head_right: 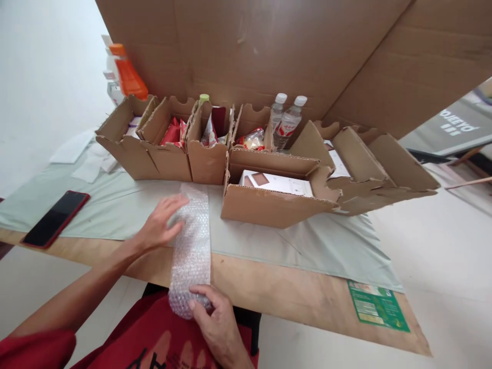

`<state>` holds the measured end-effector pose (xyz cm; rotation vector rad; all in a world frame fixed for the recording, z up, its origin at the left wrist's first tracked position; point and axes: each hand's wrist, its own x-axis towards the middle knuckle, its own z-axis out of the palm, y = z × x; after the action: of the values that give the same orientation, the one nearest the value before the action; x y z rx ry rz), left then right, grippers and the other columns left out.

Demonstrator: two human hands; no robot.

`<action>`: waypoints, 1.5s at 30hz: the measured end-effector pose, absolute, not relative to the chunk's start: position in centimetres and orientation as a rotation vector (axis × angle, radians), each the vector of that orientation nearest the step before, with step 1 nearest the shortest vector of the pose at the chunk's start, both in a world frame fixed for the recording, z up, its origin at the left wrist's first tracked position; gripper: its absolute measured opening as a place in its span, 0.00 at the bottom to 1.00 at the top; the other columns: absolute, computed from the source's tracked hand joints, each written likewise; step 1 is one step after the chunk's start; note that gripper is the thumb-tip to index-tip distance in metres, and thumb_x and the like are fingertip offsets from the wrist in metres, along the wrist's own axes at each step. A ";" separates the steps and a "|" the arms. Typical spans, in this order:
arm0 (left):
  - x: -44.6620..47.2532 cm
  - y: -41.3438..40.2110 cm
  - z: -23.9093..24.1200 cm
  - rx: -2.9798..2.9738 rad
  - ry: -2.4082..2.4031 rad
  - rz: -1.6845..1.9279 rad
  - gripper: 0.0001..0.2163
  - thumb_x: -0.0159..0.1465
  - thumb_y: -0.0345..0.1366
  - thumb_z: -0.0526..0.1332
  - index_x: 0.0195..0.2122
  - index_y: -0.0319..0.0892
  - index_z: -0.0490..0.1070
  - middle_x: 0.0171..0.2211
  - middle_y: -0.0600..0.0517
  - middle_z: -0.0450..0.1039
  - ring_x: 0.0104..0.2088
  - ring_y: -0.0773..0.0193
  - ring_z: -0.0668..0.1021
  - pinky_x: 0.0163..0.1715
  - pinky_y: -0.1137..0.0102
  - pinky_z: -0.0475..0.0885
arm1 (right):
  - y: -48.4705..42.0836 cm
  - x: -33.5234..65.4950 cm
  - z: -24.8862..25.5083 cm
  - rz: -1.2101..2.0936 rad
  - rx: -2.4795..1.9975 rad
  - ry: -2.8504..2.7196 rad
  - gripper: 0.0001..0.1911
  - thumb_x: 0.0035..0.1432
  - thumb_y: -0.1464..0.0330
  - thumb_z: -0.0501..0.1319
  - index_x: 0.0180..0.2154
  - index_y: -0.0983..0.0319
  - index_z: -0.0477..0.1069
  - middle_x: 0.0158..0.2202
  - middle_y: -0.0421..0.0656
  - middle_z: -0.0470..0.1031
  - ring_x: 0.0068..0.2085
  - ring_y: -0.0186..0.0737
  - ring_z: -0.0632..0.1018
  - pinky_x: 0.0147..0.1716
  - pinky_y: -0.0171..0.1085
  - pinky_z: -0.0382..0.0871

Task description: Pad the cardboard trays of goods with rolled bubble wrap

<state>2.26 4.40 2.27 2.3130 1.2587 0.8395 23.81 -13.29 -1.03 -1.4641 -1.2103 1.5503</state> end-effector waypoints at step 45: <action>2.5 -4.0 -1.5 2.270 1.610 0.719 0.15 0.69 0.33 0.58 0.55 0.40 0.72 0.31 0.49 0.75 0.33 0.57 0.77 0.37 0.62 0.73 | -6.4 24.1 -0.7 0.121 -1.260 -2.196 0.13 0.66 0.75 0.58 0.50 0.60 0.74 0.50 0.49 0.80 0.51 0.48 0.77 0.49 0.47 0.68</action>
<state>2.50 -3.99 -1.51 2.2704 1.6097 0.7191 24.13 -6.44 -0.74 -1.2598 -2.1961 0.1205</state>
